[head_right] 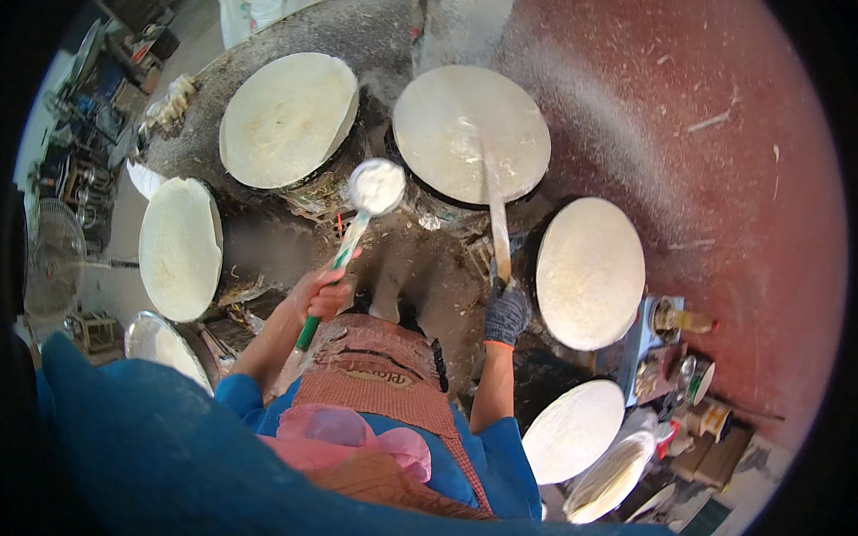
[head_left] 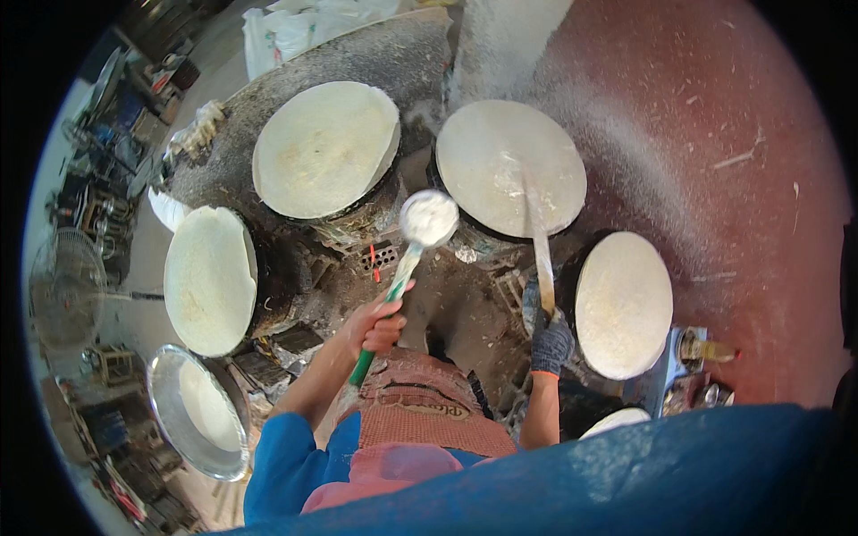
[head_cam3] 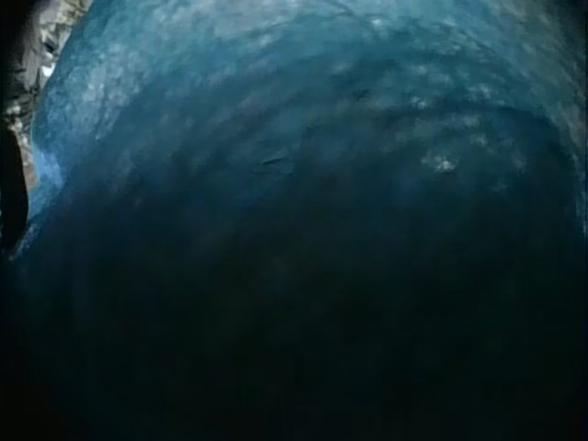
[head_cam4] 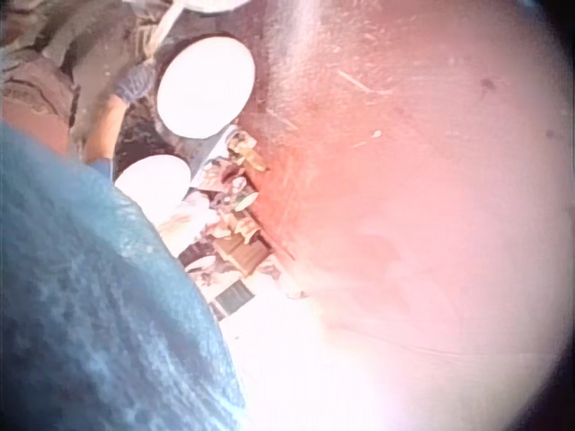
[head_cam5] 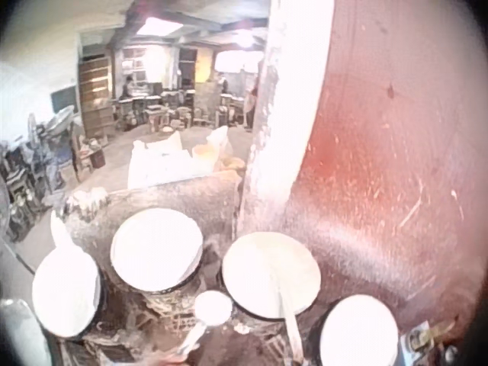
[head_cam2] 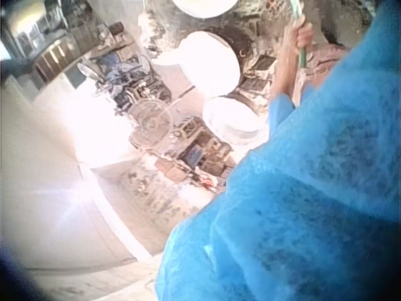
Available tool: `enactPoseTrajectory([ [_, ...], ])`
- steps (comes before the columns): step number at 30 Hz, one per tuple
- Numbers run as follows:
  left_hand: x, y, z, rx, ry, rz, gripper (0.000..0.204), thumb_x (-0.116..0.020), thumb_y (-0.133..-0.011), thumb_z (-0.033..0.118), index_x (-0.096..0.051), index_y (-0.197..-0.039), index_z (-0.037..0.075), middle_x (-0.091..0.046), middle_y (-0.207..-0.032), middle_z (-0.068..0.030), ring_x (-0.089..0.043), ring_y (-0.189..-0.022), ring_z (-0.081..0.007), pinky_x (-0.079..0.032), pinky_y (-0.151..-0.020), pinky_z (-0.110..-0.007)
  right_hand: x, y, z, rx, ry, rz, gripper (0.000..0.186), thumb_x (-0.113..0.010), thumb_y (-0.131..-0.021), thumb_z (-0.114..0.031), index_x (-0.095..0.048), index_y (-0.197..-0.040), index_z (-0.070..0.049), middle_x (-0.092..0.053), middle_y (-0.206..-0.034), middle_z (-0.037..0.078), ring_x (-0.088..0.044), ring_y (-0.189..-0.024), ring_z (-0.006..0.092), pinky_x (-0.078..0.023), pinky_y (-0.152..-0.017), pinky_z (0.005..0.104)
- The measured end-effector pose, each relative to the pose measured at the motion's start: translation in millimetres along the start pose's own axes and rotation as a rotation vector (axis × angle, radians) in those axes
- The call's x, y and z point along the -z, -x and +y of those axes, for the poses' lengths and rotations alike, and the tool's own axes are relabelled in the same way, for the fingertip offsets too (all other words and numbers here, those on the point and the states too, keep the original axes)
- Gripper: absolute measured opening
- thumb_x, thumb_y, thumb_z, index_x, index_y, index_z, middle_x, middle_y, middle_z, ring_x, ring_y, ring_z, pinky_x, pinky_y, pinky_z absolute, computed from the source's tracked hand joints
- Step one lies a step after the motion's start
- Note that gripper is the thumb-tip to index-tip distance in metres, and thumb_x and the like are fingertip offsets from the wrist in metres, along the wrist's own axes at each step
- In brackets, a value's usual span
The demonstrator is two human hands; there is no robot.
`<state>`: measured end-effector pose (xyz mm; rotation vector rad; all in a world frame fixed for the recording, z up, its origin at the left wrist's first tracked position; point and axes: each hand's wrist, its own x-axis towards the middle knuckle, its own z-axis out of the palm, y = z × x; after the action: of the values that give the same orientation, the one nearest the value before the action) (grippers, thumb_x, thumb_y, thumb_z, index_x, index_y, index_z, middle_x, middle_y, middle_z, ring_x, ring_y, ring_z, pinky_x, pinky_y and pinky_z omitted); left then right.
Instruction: The person scoops batter from a large metal bowl and pours it onto multiple hot griddles. They use a wooden spreader to spread the batter into thin circular crepes, then flip and remove the cooked crepes, stacking them on a nearby surface.
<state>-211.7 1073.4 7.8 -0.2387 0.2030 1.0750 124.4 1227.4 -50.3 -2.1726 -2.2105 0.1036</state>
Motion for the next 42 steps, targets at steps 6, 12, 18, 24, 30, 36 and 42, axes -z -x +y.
enactPoseTrajectory([
  [6,34,74,-71,-0.174,0.225,0.136,0.041,-0.035,-0.099,0.024,-0.03,-0.139,0.033,-0.031,-0.057,0.0009,-0.028,-0.04,-0.0062,-0.028,-0.028,-0.02,2,0,33,-0.022,-0.367,0.072,0.042,-0.061,-0.081,-0.043,-0.061,-0.108,-0.011,-0.066,-0.089,0.017,-0.064,-0.079,0.0348,-0.05,-0.07,0.0426],
  [12,66,142,-132,-0.336,0.412,0.118,0.041,-0.035,-0.1,0.026,-0.029,-0.139,0.036,-0.03,-0.055,0.0022,-0.028,-0.04,-0.0057,-0.026,-0.028,-0.02,-67,-10,-4,0.648,-0.012,-0.398,0.031,-0.056,-0.081,-0.033,-0.058,-0.103,-0.012,-0.064,-0.08,0.017,-0.061,-0.075,0.0385,-0.047,-0.065,0.0492],
  [18,84,186,-190,-0.55,0.516,0.121,0.043,-0.033,-0.1,0.026,-0.025,-0.14,0.037,-0.032,-0.059,0.0002,-0.029,-0.041,-0.006,-0.029,-0.03,-0.02,-209,-93,-89,0.977,0.556,-0.575,0.031,-0.055,-0.079,-0.027,-0.065,-0.101,-0.008,-0.064,-0.098,0.018,-0.062,-0.09,0.0337,-0.05,-0.078,0.0438],
  [24,92,208,-231,-0.719,0.675,0.257,0.046,-0.037,-0.099,0.022,-0.024,-0.141,0.034,-0.031,-0.057,0.0006,-0.028,-0.039,-0.0055,-0.028,-0.029,-0.018,-240,-134,-143,1.154,0.987,-0.615,0.042,-0.05,-0.082,-0.034,-0.061,-0.116,-0.011,-0.055,-0.124,0.015,-0.054,-0.111,0.032,-0.044,-0.092,0.0439],
  [30,96,205,-232,-0.764,0.682,0.295,0.047,-0.039,-0.098,0.02,-0.025,-0.141,0.032,-0.034,-0.057,0.0,-0.03,-0.039,-0.0059,-0.028,-0.029,-0.019,-262,-156,-144,0.872,0.925,-0.829,0.083,-0.06,-0.079,-0.038,-0.018,-0.145,-0.013,-0.027,-0.146,0.014,-0.037,-0.128,0.0312,-0.037,-0.102,0.0393],
  [36,101,200,-238,-0.707,0.653,0.28,0.045,-0.04,-0.097,0.021,-0.029,-0.139,0.031,-0.034,-0.057,0.0,-0.031,-0.039,-0.0061,-0.028,-0.029,-0.018,-292,-168,-123,0.75,0.76,-0.788,0.066,-0.063,-0.077,-0.031,-0.035,-0.134,-0.011,-0.038,-0.137,0.015,-0.044,-0.122,0.031,-0.04,-0.098,0.0403],
  [42,104,190,-242,-0.706,0.782,0.182,0.039,-0.039,-0.098,0.023,-0.036,-0.136,0.028,-0.032,-0.056,0.0004,-0.03,-0.039,-0.0059,-0.027,-0.029,-0.018,-253,-146,-128,1.181,0.872,-0.571,0.054,-0.063,-0.075,-0.032,-0.052,-0.121,-0.007,-0.058,-0.116,0.017,-0.054,-0.109,0.0318,-0.045,-0.089,0.041],
])
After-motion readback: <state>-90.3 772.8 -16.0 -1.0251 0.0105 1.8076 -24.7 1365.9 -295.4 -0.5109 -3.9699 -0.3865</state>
